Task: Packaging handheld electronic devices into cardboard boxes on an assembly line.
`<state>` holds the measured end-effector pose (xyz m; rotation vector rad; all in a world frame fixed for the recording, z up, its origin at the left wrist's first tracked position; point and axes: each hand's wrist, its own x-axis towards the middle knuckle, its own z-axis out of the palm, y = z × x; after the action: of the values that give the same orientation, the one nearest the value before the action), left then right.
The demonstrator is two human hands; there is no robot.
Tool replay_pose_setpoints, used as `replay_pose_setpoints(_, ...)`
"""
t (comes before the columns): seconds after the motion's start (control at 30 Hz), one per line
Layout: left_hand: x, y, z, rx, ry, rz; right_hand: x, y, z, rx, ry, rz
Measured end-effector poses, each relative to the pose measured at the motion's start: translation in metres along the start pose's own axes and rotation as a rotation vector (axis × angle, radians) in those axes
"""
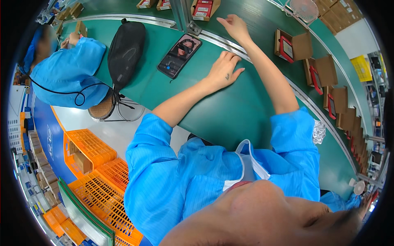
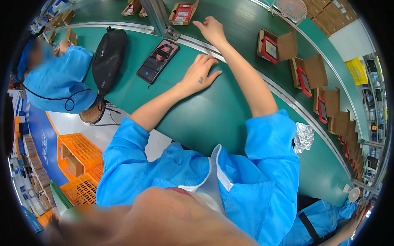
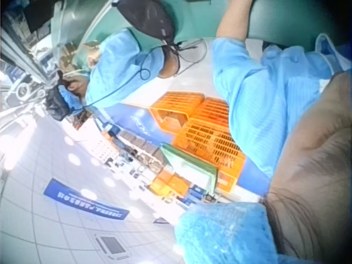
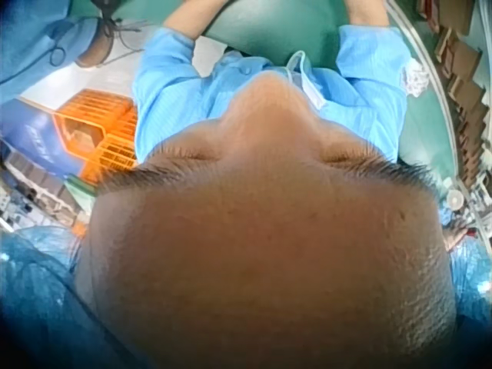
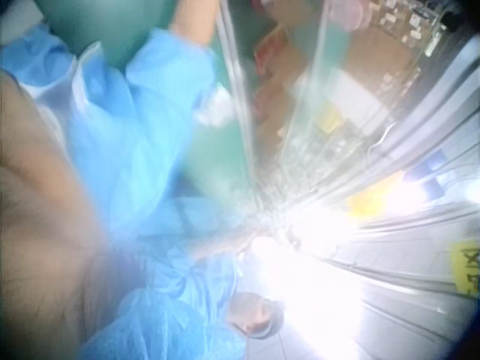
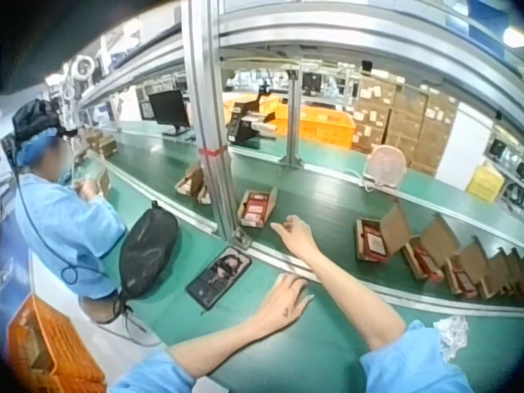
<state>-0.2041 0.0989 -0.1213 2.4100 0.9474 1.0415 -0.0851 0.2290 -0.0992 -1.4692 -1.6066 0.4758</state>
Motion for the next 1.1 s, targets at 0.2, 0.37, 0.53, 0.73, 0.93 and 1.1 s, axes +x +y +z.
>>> replay_pose_setpoints(0.2, 0.000, -0.009, -0.004, -0.065, 0.014, 0.045, 0.057, 0.030, 0.048, -0.057, 0.200, 0.014)
replay_pose_setpoints(0.37, 0.006, -0.021, -0.004, -0.202, 0.105, -0.063, 0.052, 0.075, 0.022, -0.021, 0.251, 0.025)
replay_pose_setpoints(0.53, 0.022, -0.036, -0.004, -0.621, 0.253, -0.395, -0.006, 0.055, -0.052, -0.073, 0.327, -0.021)
replay_pose_setpoints(0.73, 0.064, -0.033, -0.003, -1.176, 0.256, -0.703, -0.067, -0.015, -0.081, -0.386, 0.159, -0.353)
replay_pose_setpoints(0.93, 0.073, -0.031, 0.018, -1.473, 0.288, -0.801, -0.093, -0.024, -0.071, -0.557, 0.133, -0.707)
replay_pose_setpoints(1.1, 0.053, -0.061, 0.016, -1.787, 0.199, -0.649, -0.049, 0.007, -0.085, -0.527, 0.254, -0.310)
